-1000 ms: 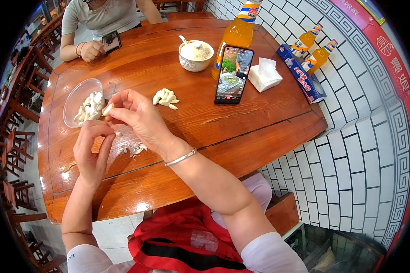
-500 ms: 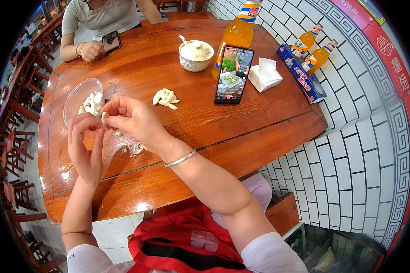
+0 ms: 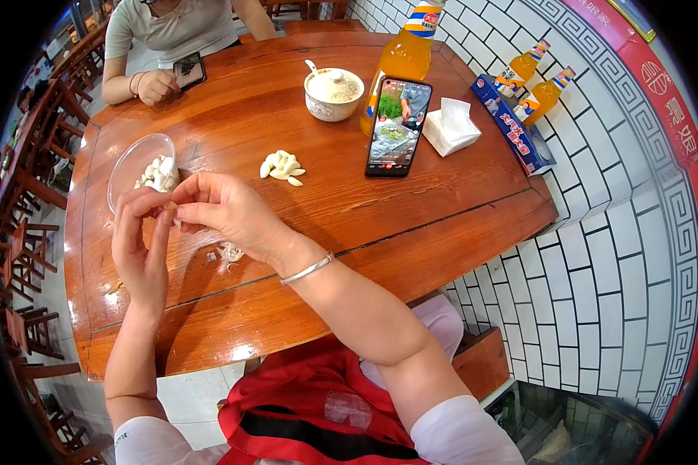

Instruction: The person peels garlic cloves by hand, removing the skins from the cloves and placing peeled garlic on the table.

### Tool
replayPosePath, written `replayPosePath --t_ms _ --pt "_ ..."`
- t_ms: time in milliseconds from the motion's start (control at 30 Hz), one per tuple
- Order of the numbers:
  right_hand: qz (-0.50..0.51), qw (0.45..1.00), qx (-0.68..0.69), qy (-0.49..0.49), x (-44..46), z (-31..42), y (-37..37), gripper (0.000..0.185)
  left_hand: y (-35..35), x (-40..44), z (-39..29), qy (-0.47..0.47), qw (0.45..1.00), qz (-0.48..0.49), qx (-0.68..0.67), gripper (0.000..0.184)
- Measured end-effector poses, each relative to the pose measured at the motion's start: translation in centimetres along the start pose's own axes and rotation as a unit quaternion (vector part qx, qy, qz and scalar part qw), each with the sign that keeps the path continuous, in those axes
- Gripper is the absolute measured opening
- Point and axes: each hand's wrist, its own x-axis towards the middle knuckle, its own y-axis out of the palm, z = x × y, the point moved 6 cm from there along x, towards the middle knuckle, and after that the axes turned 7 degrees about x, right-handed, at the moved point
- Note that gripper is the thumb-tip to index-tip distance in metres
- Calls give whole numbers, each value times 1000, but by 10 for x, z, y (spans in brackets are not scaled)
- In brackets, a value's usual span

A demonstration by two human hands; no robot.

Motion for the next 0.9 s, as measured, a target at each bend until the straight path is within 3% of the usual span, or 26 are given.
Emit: replayPosePath --t_ms 367,900 --pt "10 1000 22 10 -1 0 4 21 -1 -3 16 -53 994 11 -91 12" --pt "-8 1000 12 -13 0 -1 -2 15 -3 -1 16 -51 995 4 -80 13"
